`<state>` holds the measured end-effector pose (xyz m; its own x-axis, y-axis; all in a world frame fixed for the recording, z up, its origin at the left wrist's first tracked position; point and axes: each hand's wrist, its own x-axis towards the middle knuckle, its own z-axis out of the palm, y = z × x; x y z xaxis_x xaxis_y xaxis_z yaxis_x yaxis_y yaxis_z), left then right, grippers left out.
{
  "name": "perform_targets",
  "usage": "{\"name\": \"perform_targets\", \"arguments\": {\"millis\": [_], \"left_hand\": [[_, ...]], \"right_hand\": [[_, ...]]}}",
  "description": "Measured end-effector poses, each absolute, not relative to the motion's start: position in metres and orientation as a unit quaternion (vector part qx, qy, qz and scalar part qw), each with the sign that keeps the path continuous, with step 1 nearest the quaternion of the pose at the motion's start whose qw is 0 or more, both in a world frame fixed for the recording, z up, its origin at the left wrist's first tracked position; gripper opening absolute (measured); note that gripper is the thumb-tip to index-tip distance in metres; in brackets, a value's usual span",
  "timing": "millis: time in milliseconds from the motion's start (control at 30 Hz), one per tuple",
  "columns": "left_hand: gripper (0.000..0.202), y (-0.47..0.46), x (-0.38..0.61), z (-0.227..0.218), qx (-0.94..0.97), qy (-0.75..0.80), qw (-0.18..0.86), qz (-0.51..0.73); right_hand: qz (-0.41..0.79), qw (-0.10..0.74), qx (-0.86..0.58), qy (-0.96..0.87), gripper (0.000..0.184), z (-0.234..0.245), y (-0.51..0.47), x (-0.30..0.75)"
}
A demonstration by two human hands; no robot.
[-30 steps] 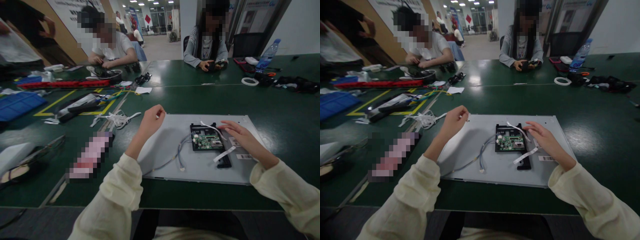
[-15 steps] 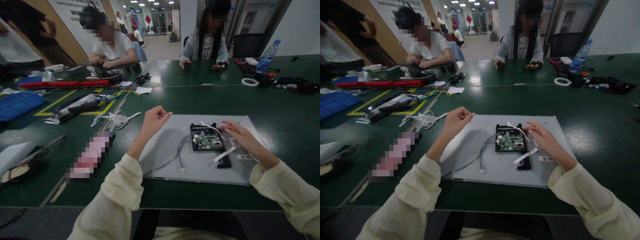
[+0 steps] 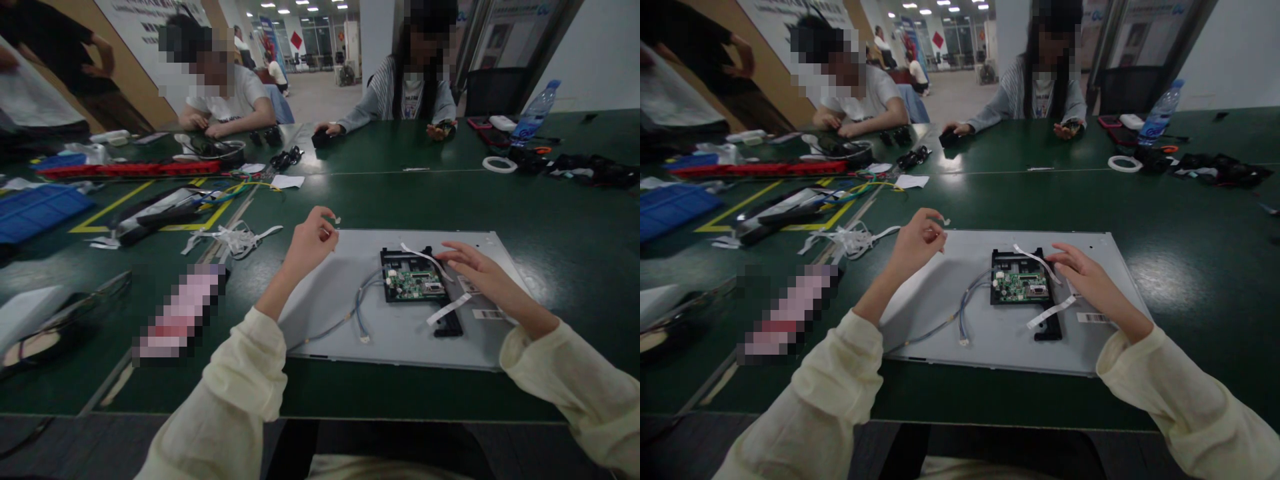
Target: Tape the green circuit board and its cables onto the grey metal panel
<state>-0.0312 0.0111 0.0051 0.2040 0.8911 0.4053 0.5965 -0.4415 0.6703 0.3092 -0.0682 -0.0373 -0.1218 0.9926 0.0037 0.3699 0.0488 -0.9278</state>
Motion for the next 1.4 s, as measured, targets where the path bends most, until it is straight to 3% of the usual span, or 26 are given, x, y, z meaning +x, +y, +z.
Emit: {"name": "perform_targets", "arguments": {"millis": [133, 300, 900, 1267, 1400], "left_hand": [[0.013, 0.011, -0.031, 0.005, 0.753, 0.495, 0.188, 0.391], [0.026, 0.014, -0.033, 0.005, 0.743, 0.526, 0.149, 0.386], [0.003, 0.007, -0.031, 0.008, 0.779, 0.519, 0.150, 0.319], [0.015, 0.013, -0.035, -0.001, 0.729, 0.523, 0.208, 0.390], [0.049, 0.012, -0.035, 0.001, 0.751, 0.519, 0.183, 0.365]], "right_hand": [[0.426, 0.374, -0.545, -0.618, 0.045, -0.039, -0.068, 0.310], [0.429, 0.374, -0.542, -0.618, 0.045, -0.036, -0.069, 0.308], [0.416, 0.360, -0.526, -0.648, 0.039, -0.047, -0.064, 0.317], [0.398, 0.338, -0.531, -0.668, 0.036, -0.046, -0.063, 0.319], [0.392, 0.329, -0.537, -0.670, 0.036, -0.042, -0.065, 0.317]]}}
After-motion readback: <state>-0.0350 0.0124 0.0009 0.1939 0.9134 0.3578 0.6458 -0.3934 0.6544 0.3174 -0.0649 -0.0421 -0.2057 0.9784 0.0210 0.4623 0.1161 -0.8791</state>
